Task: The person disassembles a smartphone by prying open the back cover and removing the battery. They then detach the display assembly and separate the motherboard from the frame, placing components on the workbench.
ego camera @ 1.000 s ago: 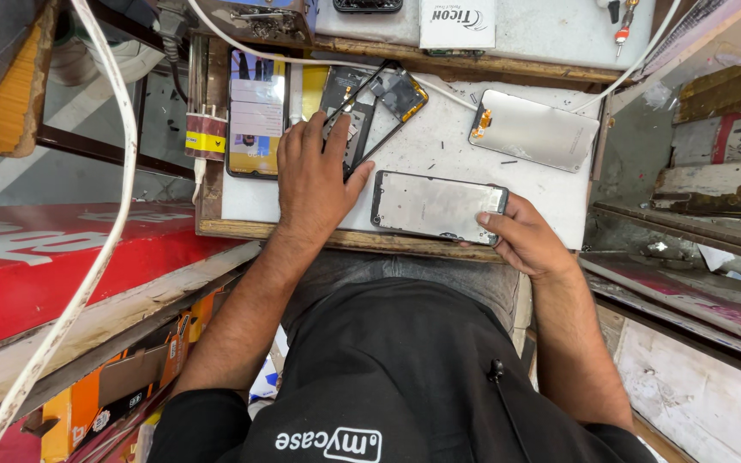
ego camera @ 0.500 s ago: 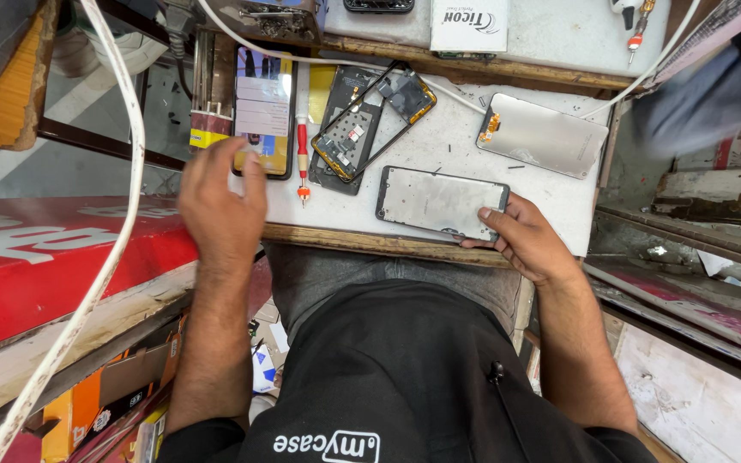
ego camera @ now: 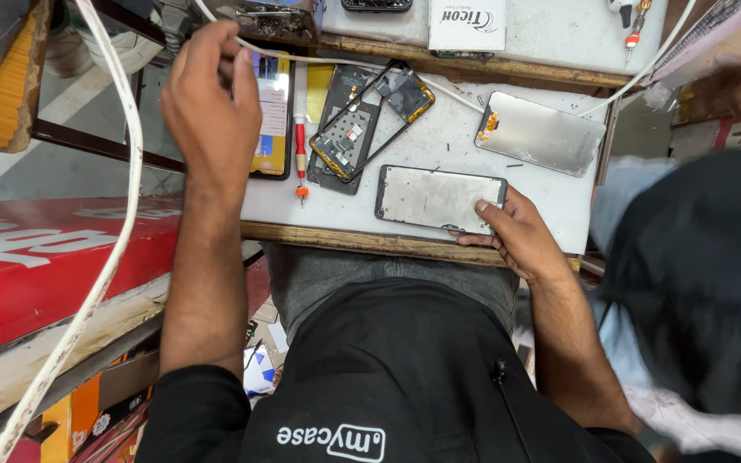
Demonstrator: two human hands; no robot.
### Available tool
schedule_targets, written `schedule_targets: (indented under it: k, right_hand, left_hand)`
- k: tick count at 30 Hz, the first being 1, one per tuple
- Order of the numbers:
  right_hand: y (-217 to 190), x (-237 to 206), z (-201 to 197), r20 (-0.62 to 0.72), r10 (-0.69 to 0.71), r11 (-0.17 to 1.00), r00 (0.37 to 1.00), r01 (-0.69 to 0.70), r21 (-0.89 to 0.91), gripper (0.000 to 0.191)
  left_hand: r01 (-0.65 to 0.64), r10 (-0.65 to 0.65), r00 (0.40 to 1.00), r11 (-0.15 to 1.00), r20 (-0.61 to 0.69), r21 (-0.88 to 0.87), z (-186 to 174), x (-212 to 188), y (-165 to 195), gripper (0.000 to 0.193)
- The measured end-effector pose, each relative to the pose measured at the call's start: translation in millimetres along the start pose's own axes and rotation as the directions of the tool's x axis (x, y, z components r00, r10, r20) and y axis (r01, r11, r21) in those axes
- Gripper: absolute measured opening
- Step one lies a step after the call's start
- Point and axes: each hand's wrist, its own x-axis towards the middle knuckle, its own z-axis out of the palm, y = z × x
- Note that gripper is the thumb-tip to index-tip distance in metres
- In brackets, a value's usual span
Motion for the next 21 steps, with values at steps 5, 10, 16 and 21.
schedule_targets:
  k: [5,10,16,21]
  right_hand:
    - [0.2,1.0,-0.5,0.005,-0.012,1.0,1.0,0.012,0.0,0.042]
    - [1.5,2.0,-0.8,0.028,-0.034,0.999,0.999,0.033,0.026,0.041]
    - [3.3,2.0,-0.2,0.019,-0.047,0.999,0.999,0.046,0.023,0.041]
    - [0.3,1.4,1.0,0.001,-0.021,0.999,1.0,0.021,0.03,0.042]
  left_hand:
    - [-0.116,0.117,0.993,0.992,-0.012,0.046,8.6,14.4,4.0,0.024]
    - [-0.224,0.23,0.973,0.953,-0.003,0.206,14.5,5.8,2.2,0.026]
    - [-0.216,0.223,0.975,0.959,-0.018,0.184,13.2,5.3,5.8,0.023]
    - [-0.307,0.316,0.949,0.933,-0.02,0.186,10.6,19.9,19.7,0.031]
